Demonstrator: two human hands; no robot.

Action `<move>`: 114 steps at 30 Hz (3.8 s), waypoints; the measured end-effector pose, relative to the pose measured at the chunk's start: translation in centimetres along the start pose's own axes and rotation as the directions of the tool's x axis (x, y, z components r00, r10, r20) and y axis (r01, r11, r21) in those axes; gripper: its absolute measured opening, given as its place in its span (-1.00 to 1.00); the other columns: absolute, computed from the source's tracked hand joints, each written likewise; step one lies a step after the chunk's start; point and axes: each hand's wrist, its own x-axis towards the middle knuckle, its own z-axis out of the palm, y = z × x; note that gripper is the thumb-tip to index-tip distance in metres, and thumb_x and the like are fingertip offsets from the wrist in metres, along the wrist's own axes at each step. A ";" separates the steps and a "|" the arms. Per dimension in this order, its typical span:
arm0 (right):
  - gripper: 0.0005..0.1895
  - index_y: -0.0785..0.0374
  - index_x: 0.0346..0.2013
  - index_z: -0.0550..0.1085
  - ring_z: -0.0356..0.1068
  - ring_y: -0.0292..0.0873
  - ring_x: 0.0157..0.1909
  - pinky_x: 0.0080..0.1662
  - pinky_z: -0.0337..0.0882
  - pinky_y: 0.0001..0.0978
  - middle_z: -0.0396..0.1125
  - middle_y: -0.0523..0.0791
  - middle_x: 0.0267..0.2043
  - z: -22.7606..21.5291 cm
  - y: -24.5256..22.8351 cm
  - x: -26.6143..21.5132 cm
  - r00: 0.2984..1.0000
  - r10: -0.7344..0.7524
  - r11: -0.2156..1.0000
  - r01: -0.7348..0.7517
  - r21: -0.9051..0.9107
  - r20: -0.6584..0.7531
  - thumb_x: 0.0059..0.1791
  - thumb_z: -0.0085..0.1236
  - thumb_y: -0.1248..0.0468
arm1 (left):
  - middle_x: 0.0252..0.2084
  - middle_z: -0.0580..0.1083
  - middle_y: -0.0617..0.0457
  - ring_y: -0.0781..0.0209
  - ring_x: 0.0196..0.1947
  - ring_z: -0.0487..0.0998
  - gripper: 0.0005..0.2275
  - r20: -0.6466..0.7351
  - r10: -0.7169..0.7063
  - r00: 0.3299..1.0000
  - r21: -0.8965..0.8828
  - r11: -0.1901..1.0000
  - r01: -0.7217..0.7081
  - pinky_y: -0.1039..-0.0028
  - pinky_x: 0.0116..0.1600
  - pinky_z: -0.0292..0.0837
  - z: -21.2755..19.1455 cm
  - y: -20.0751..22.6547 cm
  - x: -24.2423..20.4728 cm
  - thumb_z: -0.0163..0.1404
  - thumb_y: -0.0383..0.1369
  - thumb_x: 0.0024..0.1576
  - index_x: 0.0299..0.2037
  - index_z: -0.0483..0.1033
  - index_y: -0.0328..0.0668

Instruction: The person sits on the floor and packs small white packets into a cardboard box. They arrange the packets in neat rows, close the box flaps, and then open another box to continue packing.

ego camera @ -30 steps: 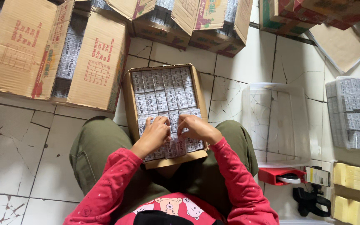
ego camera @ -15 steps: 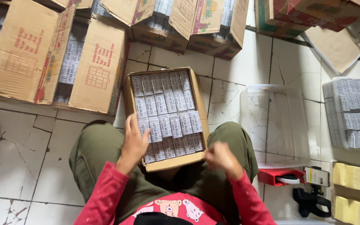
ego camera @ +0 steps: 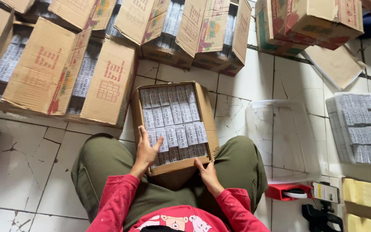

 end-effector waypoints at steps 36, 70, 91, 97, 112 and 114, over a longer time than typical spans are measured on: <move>-0.56 -0.39 0.09 0.36 0.01 0.04 0.35 0.32 0.08 0.37 0.03 -0.31 0.35 1.3 -9.2 12.8 0.779 -0.610 0.431 0.480 -0.764 0.146 0.03 -0.14 -0.39 | 0.57 -0.32 -0.45 -0.40 0.57 -0.33 0.10 0.127 -0.466 0.876 -0.406 0.781 0.475 -0.37 0.50 -0.44 -1.3 -4.4 9.2 0.14 0.17 0.10 0.53 -0.39 -0.39; 0.28 -0.09 0.58 -0.35 -0.11 0.33 0.52 0.45 -0.09 0.18 -0.18 0.32 0.54 4.4 -10.0 11.8 0.916 -0.364 0.895 0.293 0.335 0.171 -0.11 0.42 0.25 | 0.61 -0.25 -0.07 -0.61 0.48 -0.23 0.36 0.403 0.412 0.817 0.752 0.360 -0.552 -0.71 0.22 -0.12 1.1 7.7 2.0 0.55 -0.09 -0.50 0.55 -0.20 0.44; -0.27 0.08 0.21 0.30 0.32 0.12 0.14 0.08 0.43 0.05 0.29 0.03 0.17 -17.5 -6.2 15.1 0.824 -0.378 0.606 -0.123 -0.786 -0.421 -0.27 0.14 0.40 | 0.65 -0.21 0.25 -0.33 0.58 -0.18 -0.18 0.247 0.530 0.812 0.804 0.356 -0.477 -0.61 0.30 -0.18 -5.4 -0.9 8.3 -0.18 -0.33 0.05 0.52 -0.26 0.69; -0.69 0.27 -0.16 0.62 0.53 0.19 0.00 -0.03 0.55 0.03 0.51 0.12 -0.11 -24.7 7.4 17.5 0.942 0.119 0.472 -0.332 -0.817 -0.314 -0.03 -0.09 0.36 | 0.64 -0.15 0.21 -0.33 0.59 -0.18 -0.05 0.235 0.554 0.799 0.779 0.384 -0.496 -0.64 0.29 -0.21 -5.4 -0.3 7.9 0.01 -0.03 -0.16 0.53 -0.22 0.65; -0.53 0.40 0.28 0.21 0.58 -0.03 -0.28 -0.16 0.54 -0.19 0.51 0.01 -0.19 -27.9 -16.3 -23.9 0.202 -0.676 0.736 0.154 -0.659 -0.708 0.14 0.15 0.38 | 0.63 -0.05 -0.08 -0.59 0.53 -0.13 -0.25 0.263 0.543 0.797 0.679 0.483 -0.553 -0.73 0.25 -0.32 -5.9 0.5 7.1 -0.12 -0.17 0.07 0.54 -0.10 0.53; -0.27 0.44 0.42 -0.10 0.55 0.15 -0.31 -0.10 0.40 0.09 0.52 -0.01 -0.30 -29.7 -13.6 -26.4 0.363 -0.446 0.835 -0.159 -0.526 -0.818 0.06 0.04 0.47 | 0.64 -0.04 -0.12 -0.69 0.50 -0.06 -0.22 0.256 0.597 0.761 0.679 0.449 -0.581 -0.76 0.23 -0.26 -5.9 0.4 7.2 -0.12 -0.34 0.05 0.55 -0.07 0.49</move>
